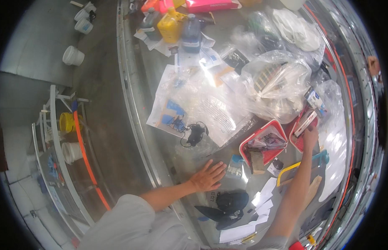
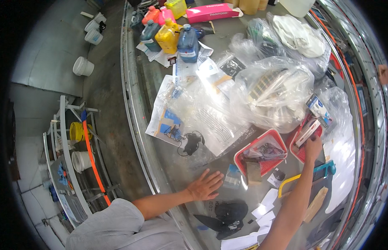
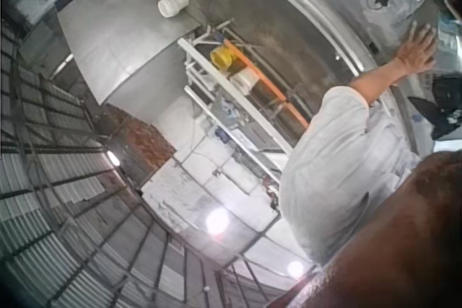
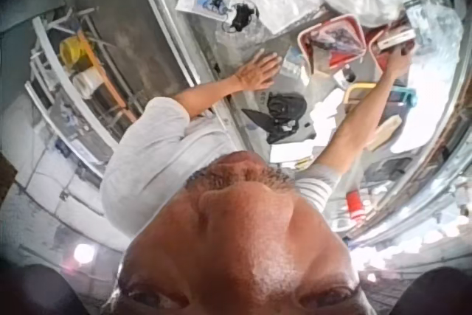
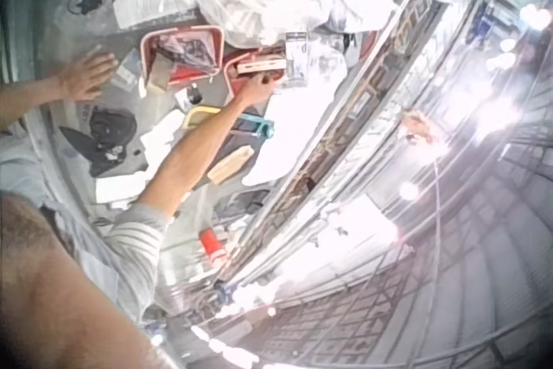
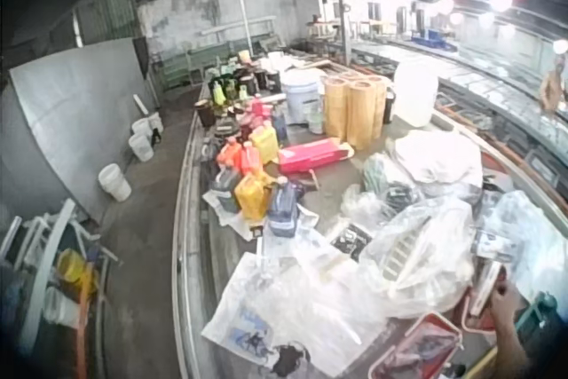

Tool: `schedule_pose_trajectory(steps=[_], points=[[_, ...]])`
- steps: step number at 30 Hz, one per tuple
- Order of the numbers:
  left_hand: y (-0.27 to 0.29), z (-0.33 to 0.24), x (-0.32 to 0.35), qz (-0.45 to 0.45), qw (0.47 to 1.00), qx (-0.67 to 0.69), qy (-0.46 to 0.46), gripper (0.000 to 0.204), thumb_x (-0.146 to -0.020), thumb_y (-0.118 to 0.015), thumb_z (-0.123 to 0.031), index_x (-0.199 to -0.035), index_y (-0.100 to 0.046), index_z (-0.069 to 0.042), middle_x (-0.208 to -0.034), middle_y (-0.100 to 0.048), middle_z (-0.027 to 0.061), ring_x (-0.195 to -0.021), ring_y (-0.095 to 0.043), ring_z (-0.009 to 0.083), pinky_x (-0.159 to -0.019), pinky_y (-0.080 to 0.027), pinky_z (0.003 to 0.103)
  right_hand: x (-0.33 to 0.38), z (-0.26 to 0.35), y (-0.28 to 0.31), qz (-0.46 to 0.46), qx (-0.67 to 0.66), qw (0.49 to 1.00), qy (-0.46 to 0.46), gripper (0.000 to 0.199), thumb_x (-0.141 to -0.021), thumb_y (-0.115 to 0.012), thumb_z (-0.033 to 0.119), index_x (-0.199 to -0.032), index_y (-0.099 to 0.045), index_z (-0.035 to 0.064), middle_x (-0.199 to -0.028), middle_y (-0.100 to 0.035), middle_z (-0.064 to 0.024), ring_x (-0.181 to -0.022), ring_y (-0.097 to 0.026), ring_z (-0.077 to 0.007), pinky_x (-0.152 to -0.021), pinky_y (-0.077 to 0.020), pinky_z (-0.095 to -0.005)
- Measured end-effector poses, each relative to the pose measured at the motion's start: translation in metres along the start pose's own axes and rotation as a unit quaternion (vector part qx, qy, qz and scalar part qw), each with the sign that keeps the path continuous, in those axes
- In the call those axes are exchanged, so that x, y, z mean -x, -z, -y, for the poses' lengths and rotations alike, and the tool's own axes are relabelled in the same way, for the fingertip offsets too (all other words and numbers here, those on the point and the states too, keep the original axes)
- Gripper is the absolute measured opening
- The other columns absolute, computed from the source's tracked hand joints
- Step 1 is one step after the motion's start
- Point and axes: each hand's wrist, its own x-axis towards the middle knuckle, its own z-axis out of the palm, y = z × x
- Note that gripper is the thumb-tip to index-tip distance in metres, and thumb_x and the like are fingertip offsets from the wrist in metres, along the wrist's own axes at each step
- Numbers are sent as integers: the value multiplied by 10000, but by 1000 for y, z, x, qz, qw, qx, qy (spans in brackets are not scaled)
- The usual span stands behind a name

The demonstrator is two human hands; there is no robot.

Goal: The person assembles a display unit by attaching a translucent panel to a metal frame using pliers. They then apply a branded sticker to the panel, smooth it out, and write on the surface with a marker.

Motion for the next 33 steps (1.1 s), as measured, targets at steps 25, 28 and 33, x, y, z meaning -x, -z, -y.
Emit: schedule_pose_trajectory(steps=[25, 28, 33], points=[[-38, 40, -31, -220, 970, 88, -61, 352, -762, -724, -299, -986, -664, -33, -1045, -633, 191, -1011, -577, 376, -924, -431, 488, 1024, 30, 44, -478, -526, 460, -532, 226, -957, -600, 251, -1104, -517, 100, -1004, -680, -114, -864, -665, -237, -713, -552, -325], [-35, 30, -43, -171, 982, 22, -74, 319, -803, -702, -282, -987, -686, -22, -1028, -667, 185, -990, -611, 365, -901, -458, 458, 1096, 58, 9, -543, -505, 316, -592, 267, -915, -667, 326, -987, -595, 79, -734, -589, -47, -614, -585, -143, -547, -512, -275], [-23, -47, 13, -172, 966, 28, -189, 293, -887, -636, -256, -1016, -715, -4, -1028, -707, 187, -988, -650, 352, -893, -489, 424, 1234, 152, -144, -142, -185, 487, -842, 322, -793, -681, 286, -913, -727, -9, -889, -710, -198, -824, -688, -345, -726, -531, -420]])
